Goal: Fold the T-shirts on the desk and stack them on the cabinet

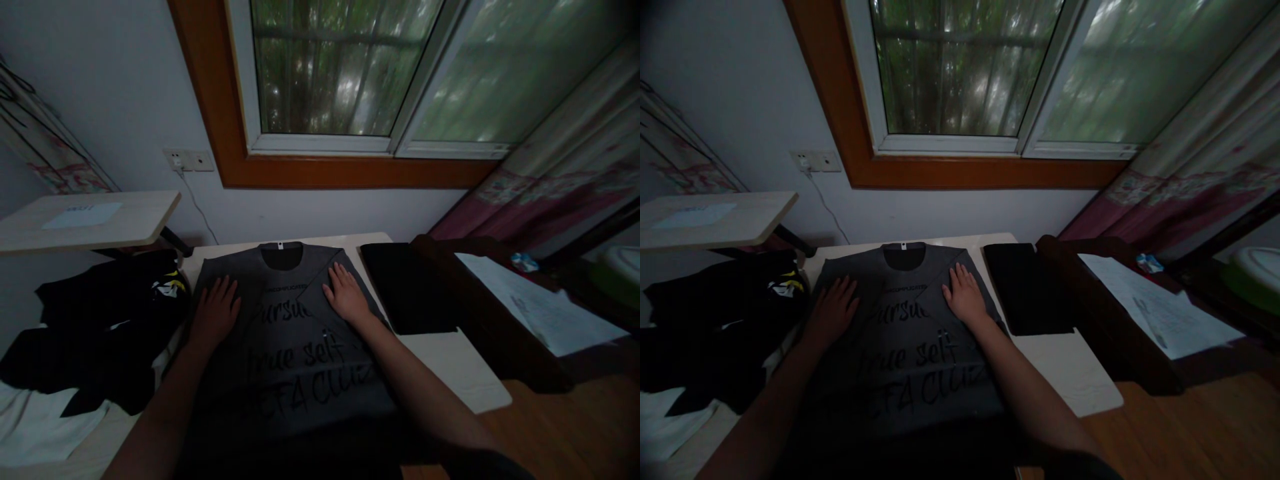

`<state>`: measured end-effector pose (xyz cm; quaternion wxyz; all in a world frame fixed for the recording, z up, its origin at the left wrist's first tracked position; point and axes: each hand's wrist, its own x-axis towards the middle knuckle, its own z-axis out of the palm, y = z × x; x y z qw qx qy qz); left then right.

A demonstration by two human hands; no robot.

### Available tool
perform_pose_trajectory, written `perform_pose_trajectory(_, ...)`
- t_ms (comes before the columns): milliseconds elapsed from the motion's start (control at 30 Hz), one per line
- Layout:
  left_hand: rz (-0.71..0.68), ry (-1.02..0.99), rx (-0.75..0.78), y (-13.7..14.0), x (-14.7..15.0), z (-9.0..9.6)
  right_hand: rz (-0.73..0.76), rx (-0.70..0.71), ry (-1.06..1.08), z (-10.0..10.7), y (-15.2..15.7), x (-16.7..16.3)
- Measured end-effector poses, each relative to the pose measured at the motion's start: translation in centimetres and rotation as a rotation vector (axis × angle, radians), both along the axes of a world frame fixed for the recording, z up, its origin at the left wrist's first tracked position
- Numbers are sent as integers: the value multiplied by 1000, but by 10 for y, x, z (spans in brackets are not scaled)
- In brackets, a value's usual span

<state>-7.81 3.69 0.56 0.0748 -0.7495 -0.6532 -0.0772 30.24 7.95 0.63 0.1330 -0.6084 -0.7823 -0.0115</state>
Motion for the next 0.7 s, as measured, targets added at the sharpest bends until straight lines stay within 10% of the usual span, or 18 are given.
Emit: perform_pose_trajectory(700, -58, -54, 23, -29, -12, -4, 54, 73, 214, -2, -23, 37)
